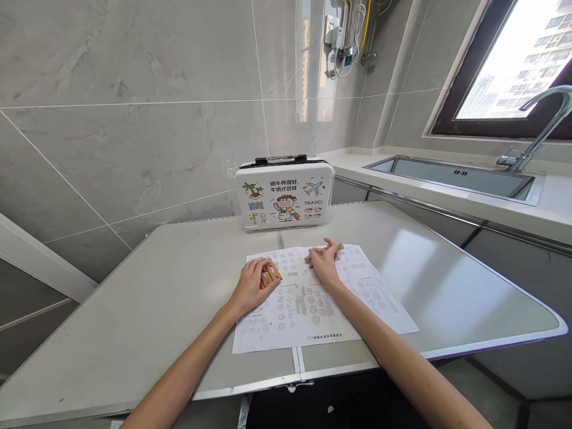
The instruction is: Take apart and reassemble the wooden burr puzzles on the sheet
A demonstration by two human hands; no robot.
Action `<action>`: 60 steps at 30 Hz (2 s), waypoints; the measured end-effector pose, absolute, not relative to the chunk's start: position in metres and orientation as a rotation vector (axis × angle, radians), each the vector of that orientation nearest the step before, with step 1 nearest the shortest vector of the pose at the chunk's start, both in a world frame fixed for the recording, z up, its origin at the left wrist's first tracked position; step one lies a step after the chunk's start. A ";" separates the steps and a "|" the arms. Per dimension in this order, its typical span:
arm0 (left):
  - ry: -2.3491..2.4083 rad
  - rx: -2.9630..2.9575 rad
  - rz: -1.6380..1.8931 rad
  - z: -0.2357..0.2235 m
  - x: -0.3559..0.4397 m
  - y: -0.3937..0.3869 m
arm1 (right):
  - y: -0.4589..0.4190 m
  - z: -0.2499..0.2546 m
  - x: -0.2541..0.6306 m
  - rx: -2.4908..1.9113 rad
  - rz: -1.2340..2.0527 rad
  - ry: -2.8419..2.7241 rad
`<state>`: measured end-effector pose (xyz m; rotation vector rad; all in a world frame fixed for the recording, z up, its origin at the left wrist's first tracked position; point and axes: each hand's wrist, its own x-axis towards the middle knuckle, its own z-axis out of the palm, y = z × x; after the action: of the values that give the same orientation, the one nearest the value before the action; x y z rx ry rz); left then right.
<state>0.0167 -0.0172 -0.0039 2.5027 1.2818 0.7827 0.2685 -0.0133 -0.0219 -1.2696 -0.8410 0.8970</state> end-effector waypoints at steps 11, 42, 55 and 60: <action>1.276 2.506 0.793 -0.003 0.016 -0.019 | -0.012 -0.025 0.271 -1.202 0.972 -0.683; 1.083 2.245 0.922 0.011 0.025 -0.030 | -0.043 0.015 0.258 -0.543 1.801 -1.282; 0.923 1.879 0.893 0.021 0.034 -0.040 | -0.044 0.014 0.261 -0.431 1.958 -1.346; 1.102 1.902 0.983 0.023 0.034 -0.041 | -0.044 0.019 0.259 -0.615 1.828 -1.315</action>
<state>0.0336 -0.0408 0.0231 1.9020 1.1025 0.9831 0.2594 -0.0441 0.0190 -0.6147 -1.3148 1.8276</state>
